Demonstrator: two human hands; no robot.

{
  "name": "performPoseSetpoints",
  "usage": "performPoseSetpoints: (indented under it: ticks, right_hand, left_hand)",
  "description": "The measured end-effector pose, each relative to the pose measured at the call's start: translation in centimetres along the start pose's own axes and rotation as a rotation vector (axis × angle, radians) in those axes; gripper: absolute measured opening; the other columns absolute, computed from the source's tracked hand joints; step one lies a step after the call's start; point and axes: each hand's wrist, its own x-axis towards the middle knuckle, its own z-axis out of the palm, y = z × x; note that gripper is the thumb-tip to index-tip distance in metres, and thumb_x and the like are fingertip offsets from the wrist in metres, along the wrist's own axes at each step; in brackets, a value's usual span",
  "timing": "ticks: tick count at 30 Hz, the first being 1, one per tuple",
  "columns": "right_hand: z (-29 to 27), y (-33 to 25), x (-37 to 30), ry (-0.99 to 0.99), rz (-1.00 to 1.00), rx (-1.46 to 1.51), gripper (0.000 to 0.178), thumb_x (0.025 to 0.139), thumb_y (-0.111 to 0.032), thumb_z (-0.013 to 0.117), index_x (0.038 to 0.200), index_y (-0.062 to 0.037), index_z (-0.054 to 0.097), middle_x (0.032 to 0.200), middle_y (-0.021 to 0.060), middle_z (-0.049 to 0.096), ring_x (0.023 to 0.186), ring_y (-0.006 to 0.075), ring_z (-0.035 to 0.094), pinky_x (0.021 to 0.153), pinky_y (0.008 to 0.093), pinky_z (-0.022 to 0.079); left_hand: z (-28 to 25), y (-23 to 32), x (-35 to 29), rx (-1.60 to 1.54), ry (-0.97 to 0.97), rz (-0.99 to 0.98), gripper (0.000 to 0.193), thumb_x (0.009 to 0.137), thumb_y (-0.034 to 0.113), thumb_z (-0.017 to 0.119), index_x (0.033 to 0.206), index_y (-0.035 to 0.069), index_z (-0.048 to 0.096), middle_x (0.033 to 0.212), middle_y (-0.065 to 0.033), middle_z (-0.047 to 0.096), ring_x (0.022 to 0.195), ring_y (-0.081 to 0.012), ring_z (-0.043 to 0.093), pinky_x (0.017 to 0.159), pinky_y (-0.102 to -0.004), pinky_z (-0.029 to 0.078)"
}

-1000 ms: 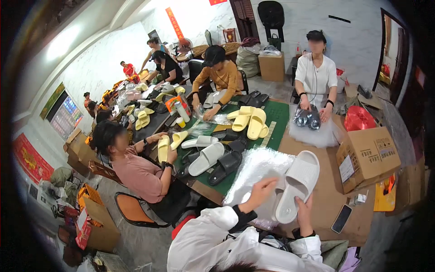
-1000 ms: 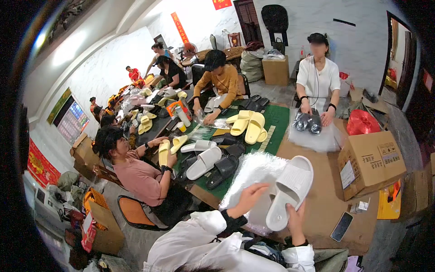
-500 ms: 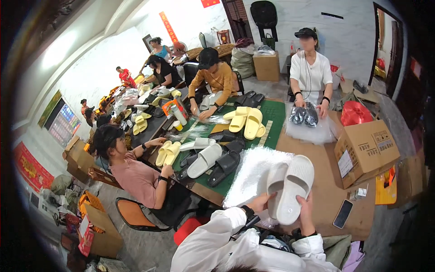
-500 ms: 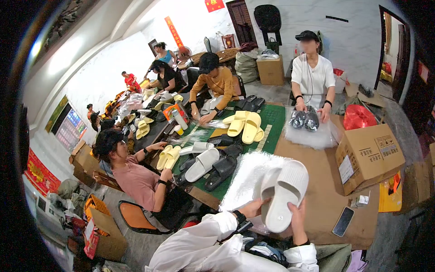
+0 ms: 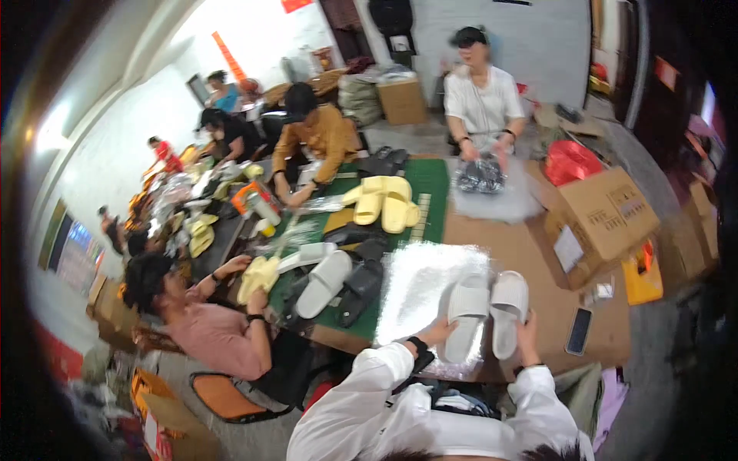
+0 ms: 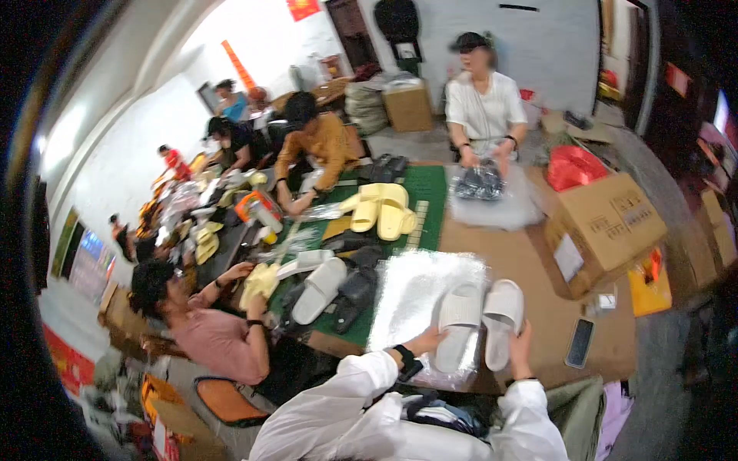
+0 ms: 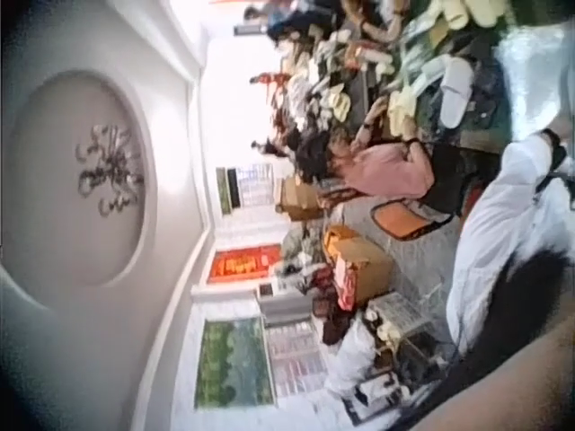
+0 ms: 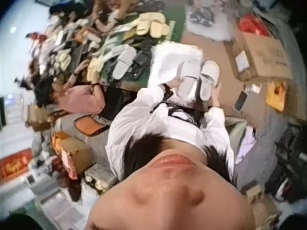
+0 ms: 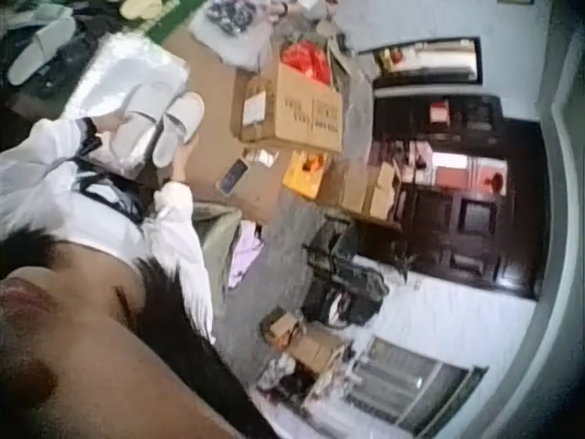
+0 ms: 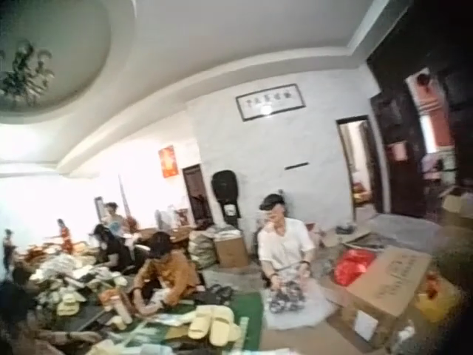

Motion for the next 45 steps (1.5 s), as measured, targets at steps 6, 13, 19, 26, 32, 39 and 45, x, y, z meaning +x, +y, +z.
performPoseSetpoints:
  ticks: [6,13,19,26,32,39,45]
  right_hand:
    - [2.9,1.0,-0.2,-0.419,0.028,-0.393,0.018,0.068,-0.029,0.064,0.080,-0.0154,0.068,0.099,0.0162,0.058,0.100,0.0347,0.048,0.098,0.0437,0.028]
    - [7.8,2.6,1.1,-0.281,0.022,-0.679,0.027,0.067,-0.033,0.062,0.091,-0.0221,0.069,0.125,0.0268,0.039,0.127,0.0376,0.021,0.103,0.0416,0.022]
    - [8.7,2.7,0.5,-0.116,0.020,-0.234,0.016,0.067,-0.023,0.062,0.079,-0.0124,0.066,0.121,0.0273,0.039,0.108,0.0388,0.043,0.092,0.0369,0.036]
    - [8.5,1.8,-0.6,-0.247,-0.112,-0.566,0.023,0.065,-0.033,0.065,0.083,-0.0186,0.069,0.129,0.0361,0.026,0.115,0.0437,0.038,0.098,0.0385,0.030]
    - [9.6,-0.2,0.0,-0.461,-0.091,-0.876,0.052,0.071,-0.037,0.058,0.119,-0.0183,0.052,0.127,0.0307,0.032,0.120,0.0418,0.030,0.099,0.0455,0.023]
    - [9.3,2.0,1.5,-0.159,0.072,-0.436,0.057,0.073,-0.034,0.056,0.118,0.0000,0.047,0.123,0.0267,0.039,0.113,0.0387,0.040,0.095,0.0392,0.033]
    - [6.7,-3.5,-1.1,-0.045,-0.054,-0.047,0.027,0.078,-0.018,0.055,0.096,0.0030,0.055,0.096,0.0164,0.054,0.091,0.0283,0.051,0.078,0.0338,0.041]
  left_hand:
    - [-1.0,2.6,-4.2,1.058,-0.171,0.116,0.035,0.081,0.030,0.050,0.114,0.018,0.054,0.110,-0.0233,0.050,0.100,-0.0399,0.049,0.078,-0.0464,0.043]
    - [-2.8,-2.3,-7.9,1.205,-0.174,0.432,0.032,0.083,0.032,0.048,0.114,0.031,0.056,0.128,-0.0208,0.036,0.112,-0.0445,0.038,0.081,-0.0516,0.038]
    - [-2.4,-2.8,-8.6,1.176,-0.271,0.461,0.036,0.080,0.034,0.053,0.116,0.039,0.052,0.133,-0.0170,0.033,0.119,-0.0456,0.030,0.085,-0.0555,0.036]
    - [-1.8,-3.1,-9.1,1.232,-0.229,0.481,0.043,0.072,0.028,0.060,0.115,0.036,0.055,0.139,-0.0081,0.024,0.118,-0.0468,0.027,0.078,-0.0561,0.035]
    - [-2.1,-4.0,-8.9,1.318,-0.169,0.559,0.045,0.076,0.030,0.055,0.120,0.037,0.049,0.140,-0.0062,0.024,0.113,-0.0494,0.031,0.073,-0.0540,0.037]
    - [-1.0,-3.7,-9.0,1.317,-0.211,0.505,0.051,0.074,0.031,0.055,0.124,0.029,0.046,0.140,-0.0062,0.025,0.114,-0.0485,0.029,0.074,-0.0571,0.035]
    - [-0.6,-4.3,-9.7,1.309,-0.114,0.407,0.063,0.075,0.041,0.055,0.130,0.015,0.037,0.139,-0.0057,0.027,0.114,-0.0460,0.034,0.078,-0.0602,0.034]
